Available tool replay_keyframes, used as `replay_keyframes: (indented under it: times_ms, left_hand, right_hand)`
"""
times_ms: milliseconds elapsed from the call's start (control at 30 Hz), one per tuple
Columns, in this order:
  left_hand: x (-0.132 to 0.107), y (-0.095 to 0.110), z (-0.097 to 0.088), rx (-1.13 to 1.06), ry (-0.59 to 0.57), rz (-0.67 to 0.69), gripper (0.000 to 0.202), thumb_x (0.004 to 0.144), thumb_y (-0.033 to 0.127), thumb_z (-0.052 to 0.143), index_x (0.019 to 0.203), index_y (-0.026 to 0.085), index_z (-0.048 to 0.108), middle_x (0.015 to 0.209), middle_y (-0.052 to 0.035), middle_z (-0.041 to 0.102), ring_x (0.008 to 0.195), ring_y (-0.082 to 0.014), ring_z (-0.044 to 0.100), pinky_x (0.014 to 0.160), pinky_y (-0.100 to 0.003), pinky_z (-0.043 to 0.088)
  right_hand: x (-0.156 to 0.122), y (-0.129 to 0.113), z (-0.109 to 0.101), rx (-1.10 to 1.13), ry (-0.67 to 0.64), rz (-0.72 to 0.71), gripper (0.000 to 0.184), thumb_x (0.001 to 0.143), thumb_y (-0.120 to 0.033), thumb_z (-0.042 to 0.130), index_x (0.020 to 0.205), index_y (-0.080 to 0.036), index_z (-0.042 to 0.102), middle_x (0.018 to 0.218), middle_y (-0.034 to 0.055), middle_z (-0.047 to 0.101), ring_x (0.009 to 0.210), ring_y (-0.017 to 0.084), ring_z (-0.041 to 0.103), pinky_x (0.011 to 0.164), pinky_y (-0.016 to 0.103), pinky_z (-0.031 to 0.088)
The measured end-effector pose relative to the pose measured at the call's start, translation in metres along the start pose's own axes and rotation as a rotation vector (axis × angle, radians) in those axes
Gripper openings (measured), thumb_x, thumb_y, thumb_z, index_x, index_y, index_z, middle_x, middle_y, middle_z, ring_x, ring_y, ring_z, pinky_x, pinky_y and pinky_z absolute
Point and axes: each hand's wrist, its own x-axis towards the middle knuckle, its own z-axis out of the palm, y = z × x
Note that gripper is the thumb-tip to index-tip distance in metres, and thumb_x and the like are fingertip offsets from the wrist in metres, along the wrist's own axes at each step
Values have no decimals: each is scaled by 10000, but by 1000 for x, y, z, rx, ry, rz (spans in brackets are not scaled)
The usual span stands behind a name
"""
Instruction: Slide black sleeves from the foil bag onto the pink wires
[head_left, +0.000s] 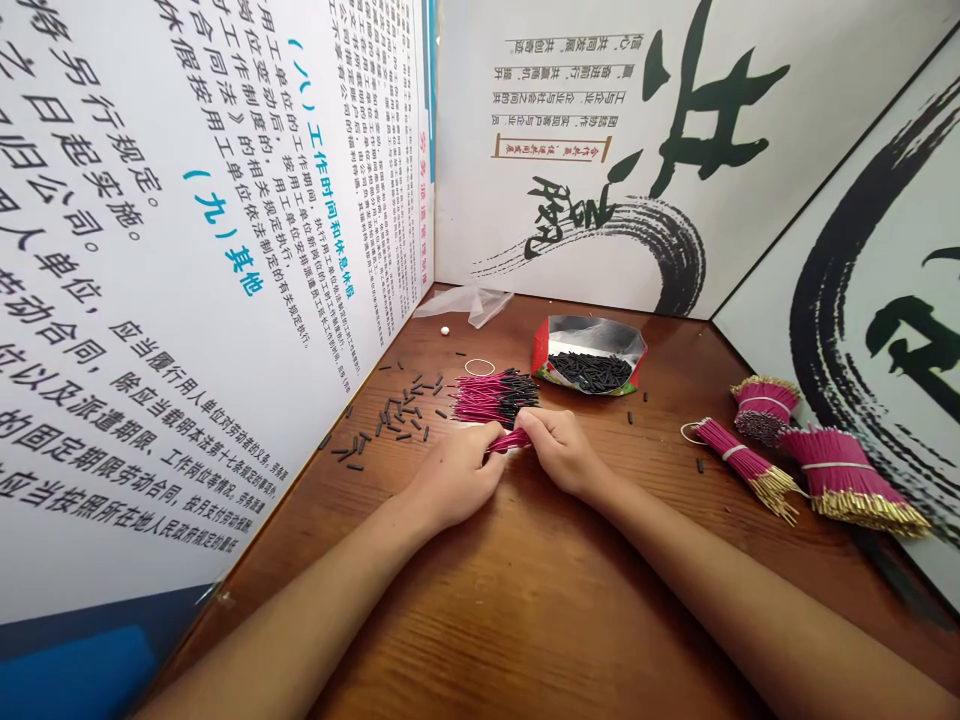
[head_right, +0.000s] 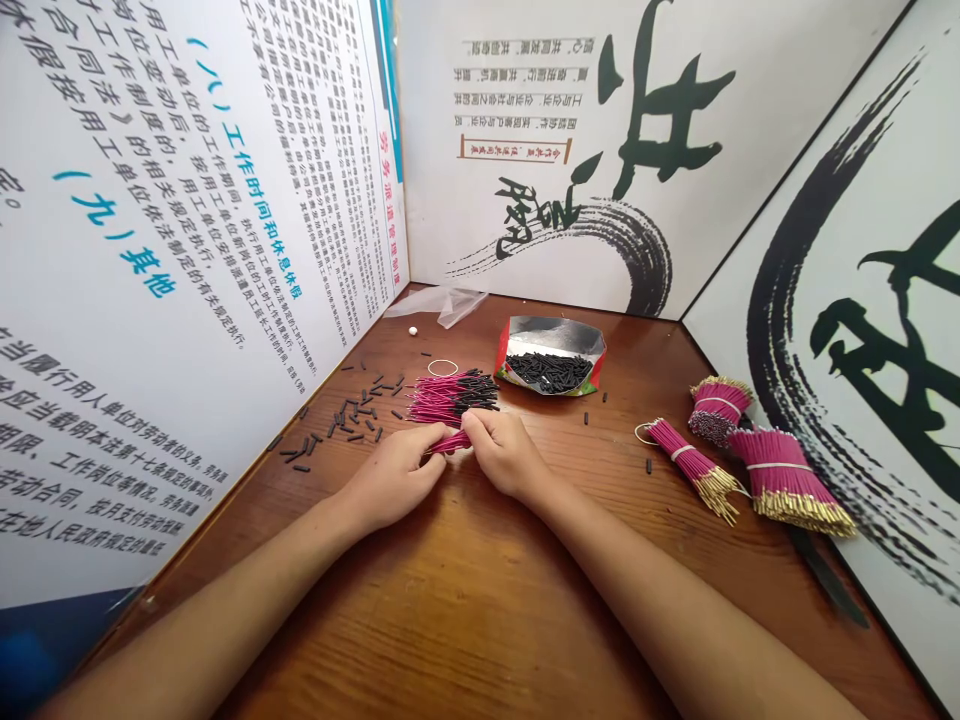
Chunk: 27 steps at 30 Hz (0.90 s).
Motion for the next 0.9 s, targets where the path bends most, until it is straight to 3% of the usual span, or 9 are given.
replay_keyframes:
  times_ms: [233, 467, 700, 900]
  left_hand:
    - [0, 0, -1, -27, -23, 5, 185, 866, 164, 440, 912, 204, 615, 897, -50, 694, 846, -197, 613, 788, -306, 453]
    - [-1, -3, 0, -67, -5, 6, 111, 836, 158, 459, 876, 195, 555, 909, -42, 672, 812, -182, 588, 736, -297, 443]
    - [1, -3, 4, -320, 41, 30, 172, 824, 149, 498, 968, 191, 582, 931, -20, 675, 840, -161, 609, 766, -280, 463]
    - [1, -4, 3, -347, 38, 15, 206, 860, 183, 501, 1023, 197, 626, 916, -24, 696, 886, -170, 644, 813, -291, 498]
  right_hand:
    - [-3, -2, 0, -112, -59, -80, 443, 981, -433, 368, 597, -212, 359, 558, -33, 421, 552, 108, 361, 559, 269, 233]
    - [-3, -4, -2, -247, -65, -158, 385, 947, -321, 429, 581, -202, 419, 550, -24, 477, 546, 109, 385, 570, 269, 248]
    - [-3, -1, -2, -197, 15, -71, 344, 880, -284, 452, 552, -206, 382, 505, -43, 409, 507, 96, 346, 525, 262, 220]
    - [-2, -2, -2, -185, 28, -49, 327, 898, -324, 452, 595, -205, 418, 542, -41, 412, 534, 101, 340, 542, 264, 233]
